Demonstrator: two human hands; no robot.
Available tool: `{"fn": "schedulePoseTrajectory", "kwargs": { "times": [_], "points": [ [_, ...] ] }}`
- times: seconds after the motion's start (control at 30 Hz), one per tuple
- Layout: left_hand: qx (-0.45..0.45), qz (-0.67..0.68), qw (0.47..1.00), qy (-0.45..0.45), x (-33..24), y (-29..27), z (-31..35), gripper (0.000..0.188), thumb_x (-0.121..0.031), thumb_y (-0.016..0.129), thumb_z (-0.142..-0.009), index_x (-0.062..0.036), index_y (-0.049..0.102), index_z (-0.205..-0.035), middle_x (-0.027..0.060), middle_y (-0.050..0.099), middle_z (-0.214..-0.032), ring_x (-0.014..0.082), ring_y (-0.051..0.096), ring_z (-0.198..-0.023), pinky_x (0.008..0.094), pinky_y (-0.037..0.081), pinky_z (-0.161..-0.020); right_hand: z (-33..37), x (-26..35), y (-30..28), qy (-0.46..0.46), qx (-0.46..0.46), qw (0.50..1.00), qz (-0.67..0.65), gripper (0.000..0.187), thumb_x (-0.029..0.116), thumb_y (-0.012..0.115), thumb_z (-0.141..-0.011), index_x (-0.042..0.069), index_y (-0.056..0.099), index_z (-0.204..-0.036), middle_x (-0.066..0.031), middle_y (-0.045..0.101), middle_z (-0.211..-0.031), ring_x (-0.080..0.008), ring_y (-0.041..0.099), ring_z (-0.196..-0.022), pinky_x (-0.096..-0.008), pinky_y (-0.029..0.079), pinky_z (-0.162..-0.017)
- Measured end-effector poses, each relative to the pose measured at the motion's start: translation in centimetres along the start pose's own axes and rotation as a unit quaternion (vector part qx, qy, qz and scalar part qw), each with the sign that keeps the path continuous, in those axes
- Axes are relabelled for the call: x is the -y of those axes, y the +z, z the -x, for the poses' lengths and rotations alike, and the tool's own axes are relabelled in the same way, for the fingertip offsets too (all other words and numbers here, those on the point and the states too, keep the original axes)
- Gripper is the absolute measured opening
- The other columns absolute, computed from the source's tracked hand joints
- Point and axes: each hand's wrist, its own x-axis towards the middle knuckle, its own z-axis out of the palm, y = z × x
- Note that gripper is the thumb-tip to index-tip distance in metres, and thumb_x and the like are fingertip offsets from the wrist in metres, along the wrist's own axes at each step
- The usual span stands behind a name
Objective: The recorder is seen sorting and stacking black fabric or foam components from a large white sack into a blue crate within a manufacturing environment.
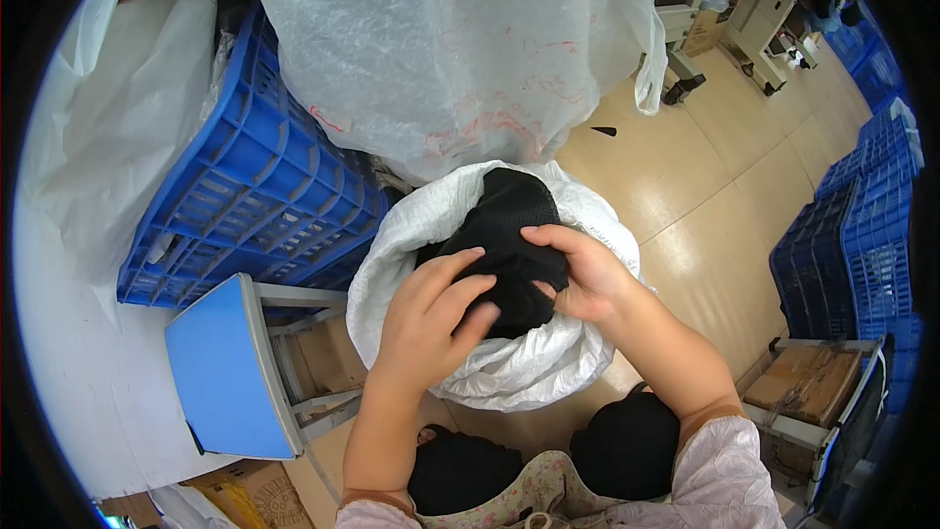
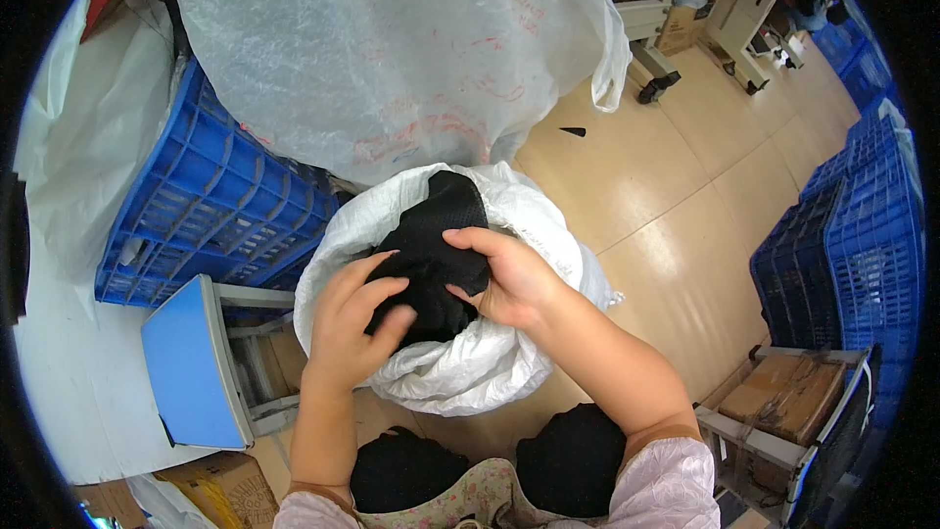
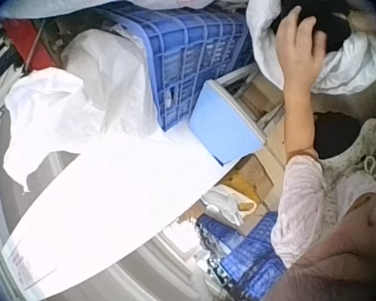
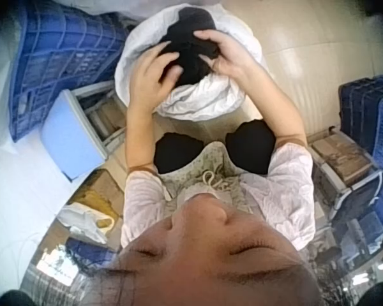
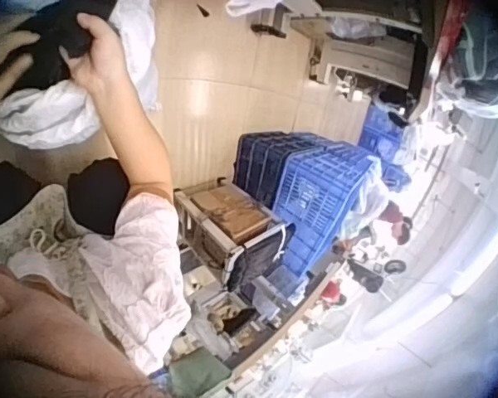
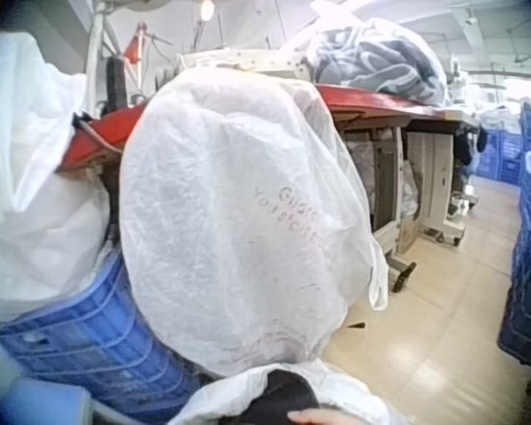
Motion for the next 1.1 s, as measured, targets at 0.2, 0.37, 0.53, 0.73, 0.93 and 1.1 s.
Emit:
{"fn": "schedulePoseTrajectory", "kwargs": {
  "times": [0.2,0.37,0.53,0.73,0.93,1.1],
  "points": [
    [0.024,-0.056,0.998,-0.028,-0.3,0.8,0.5,0.054,-0.025,0.082,-0.062,-0.0088,0.056,-0.106,0.0167,0.051,-0.122,0.0368,0.050,-0.110,0.0444,0.041,-0.091,0.0,0.0,0.4,-0.003,-0.030,1.000,-0.002,0.022,0.013,0.057,-0.087,0.004,0.059,-0.106,-0.0069,0.065,-0.101,-0.0159,0.064,-0.089,-0.0271,0.053,-0.074],
    [-0.005,-0.046,0.998,-0.035,-1.2,0.9,0.0,0.050,-0.017,0.078,-0.064,-0.0071,0.054,-0.107,0.0166,0.051,-0.120,0.0362,0.050,-0.109,0.0447,0.041,-0.091,0.2,0.0,0.6,-0.006,-0.017,1.000,-0.001,0.021,0.014,0.057,-0.087,0.004,0.060,-0.106,-0.0062,0.065,-0.100,-0.0154,0.064,-0.089,-0.0270,0.053,-0.074],
    [-0.020,-0.058,0.998,-0.029,-1.0,1.2,0.0,0.044,-0.009,0.071,-0.067,-0.0066,0.053,-0.107,0.0170,0.055,-0.117,0.0355,0.054,-0.102,0.0434,0.043,-0.086,0.1,0.1,-0.1,0.004,0.000,1.000,-0.009,0.021,0.015,0.057,-0.087,0.005,0.060,-0.106,-0.0054,0.066,-0.099,-0.0148,0.064,-0.088,-0.0271,0.053,-0.073],
    [-0.062,-0.034,0.997,0.038,0.4,1.4,0.6,0.034,-0.004,0.065,-0.068,-0.0066,0.057,-0.100,0.0182,0.057,-0.115,0.0350,0.058,-0.098,0.0424,0.047,-0.081,-0.1,-0.1,0.2,-0.003,-0.029,0.999,-0.015,0.020,0.014,0.057,-0.087,0.005,0.059,-0.105,-0.0054,0.066,-0.099,-0.0146,0.064,-0.086,-0.0274,0.054,-0.071],
    [-0.051,-0.040,0.998,0.005,-1.8,1.8,-0.5,0.037,-0.013,0.075,-0.067,-0.0077,0.052,-0.095,0.0189,0.054,-0.119,0.0367,0.057,-0.102,0.0438,0.048,-0.082,-0.2,-0.3,0.3,-0.017,-0.018,0.999,-0.032,0.021,0.013,0.055,-0.088,0.004,0.058,-0.107,-0.0068,0.065,-0.100,-0.0165,0.065,-0.087,-0.0281,0.055,-0.070],
    [-0.070,-0.031,0.997,0.024,-0.3,2.3,0.5,0.064,-0.022,0.081,-0.061,-0.0079,0.045,-0.112,0.0200,0.051,-0.121,0.0373,0.055,-0.105,0.0452,0.047,-0.083,-0.2,-0.4,0.4,-0.012,0.008,0.999,-0.029,0.021,0.013,0.054,-0.089,0.004,0.058,-0.108,-0.0074,0.064,-0.101,-0.0167,0.064,-0.090,-0.0271,0.055,-0.072]
  ]
}}
